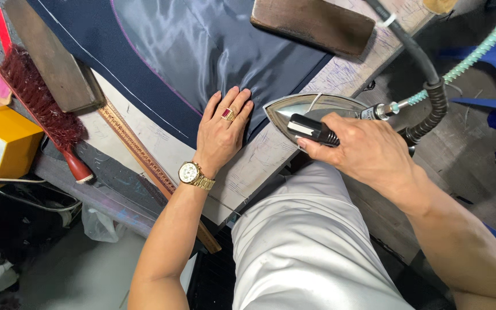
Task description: The person irons pieces of dark fabric on a workspace, using a heavy iron and wooden blocks to press the seams and edges of the garment components.
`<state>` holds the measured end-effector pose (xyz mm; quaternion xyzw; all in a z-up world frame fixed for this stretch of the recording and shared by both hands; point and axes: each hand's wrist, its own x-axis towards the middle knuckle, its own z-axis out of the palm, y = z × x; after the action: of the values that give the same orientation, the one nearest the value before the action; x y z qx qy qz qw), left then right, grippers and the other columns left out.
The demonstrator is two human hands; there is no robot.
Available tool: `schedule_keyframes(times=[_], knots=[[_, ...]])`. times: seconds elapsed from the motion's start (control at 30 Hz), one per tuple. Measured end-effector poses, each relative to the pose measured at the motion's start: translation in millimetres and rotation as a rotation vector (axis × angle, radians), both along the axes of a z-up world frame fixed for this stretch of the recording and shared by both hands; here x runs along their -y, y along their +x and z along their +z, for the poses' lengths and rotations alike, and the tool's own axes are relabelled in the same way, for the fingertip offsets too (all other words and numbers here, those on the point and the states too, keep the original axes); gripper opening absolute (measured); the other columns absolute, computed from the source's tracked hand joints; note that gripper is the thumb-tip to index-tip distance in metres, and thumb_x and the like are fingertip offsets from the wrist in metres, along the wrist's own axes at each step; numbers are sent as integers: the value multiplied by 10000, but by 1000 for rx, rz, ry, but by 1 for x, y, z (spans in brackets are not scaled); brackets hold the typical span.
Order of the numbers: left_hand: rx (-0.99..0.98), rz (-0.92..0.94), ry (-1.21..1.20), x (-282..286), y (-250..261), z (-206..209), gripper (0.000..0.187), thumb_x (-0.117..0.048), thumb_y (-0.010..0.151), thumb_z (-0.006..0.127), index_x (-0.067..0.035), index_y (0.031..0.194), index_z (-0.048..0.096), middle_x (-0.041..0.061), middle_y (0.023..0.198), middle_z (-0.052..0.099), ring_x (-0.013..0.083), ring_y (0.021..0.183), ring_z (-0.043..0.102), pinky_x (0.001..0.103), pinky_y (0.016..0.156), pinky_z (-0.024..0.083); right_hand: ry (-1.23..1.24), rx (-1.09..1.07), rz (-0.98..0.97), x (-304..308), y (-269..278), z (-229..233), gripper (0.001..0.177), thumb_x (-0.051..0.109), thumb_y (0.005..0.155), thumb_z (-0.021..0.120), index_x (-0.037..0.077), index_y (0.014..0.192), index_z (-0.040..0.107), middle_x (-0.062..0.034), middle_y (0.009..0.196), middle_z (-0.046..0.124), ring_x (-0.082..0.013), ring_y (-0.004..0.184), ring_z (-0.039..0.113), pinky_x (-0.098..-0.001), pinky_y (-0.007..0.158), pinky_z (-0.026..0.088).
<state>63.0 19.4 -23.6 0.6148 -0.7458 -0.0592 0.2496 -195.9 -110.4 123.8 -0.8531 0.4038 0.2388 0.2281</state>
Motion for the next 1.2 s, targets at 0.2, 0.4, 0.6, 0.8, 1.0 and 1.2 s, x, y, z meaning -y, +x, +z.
schedule_keyframes(times=[0.2,0.4,0.6,0.8,1.0,1.2], knots=[[17,-16,11,0,7,3,294,50,1054,581,-37,1286,739,124,1466,693,347,1371,654,524,1156,469,16,-11,-54,-5,2,0,609,753,1000,605,148,1067,639,-169,844,776,-507,855,744,-632,733,584],[38,-67,57,1,13,3,321,18,1070,557,-68,1334,717,105,1517,660,321,1409,624,490,1167,437,14,-16,-24,-10,10,-4,624,766,1027,564,145,1037,616,-191,789,763,-483,792,762,-615,715,601],[-53,-53,-31,-1,11,-17,350,-6,1011,709,-54,1357,725,124,1529,654,318,1413,607,507,1183,412,160,96,-20,-20,24,-1,582,703,1031,572,128,1056,657,-153,908,808,-391,916,811,-572,840,618],[-82,-45,-35,-1,12,-23,319,-37,1045,683,-60,1361,718,129,1522,657,327,1411,608,509,1185,405,130,29,112,-19,13,21,606,752,1006,538,157,1053,642,-138,854,788,-406,842,812,-551,797,627],[-114,-41,-23,-2,12,-18,334,-42,1040,712,-70,1373,716,104,1535,652,311,1425,601,504,1192,404,59,103,-91,-18,1,1,572,670,1049,561,116,1181,621,-183,887,769,-443,912,787,-607,794,606],[-142,-34,-74,-2,9,-10,278,-64,1040,720,-36,1317,733,142,1484,685,349,1369,643,514,1159,444,240,69,115,-17,10,2,686,807,1010,495,140,1038,649,-144,823,780,-402,853,811,-552,796,628]])
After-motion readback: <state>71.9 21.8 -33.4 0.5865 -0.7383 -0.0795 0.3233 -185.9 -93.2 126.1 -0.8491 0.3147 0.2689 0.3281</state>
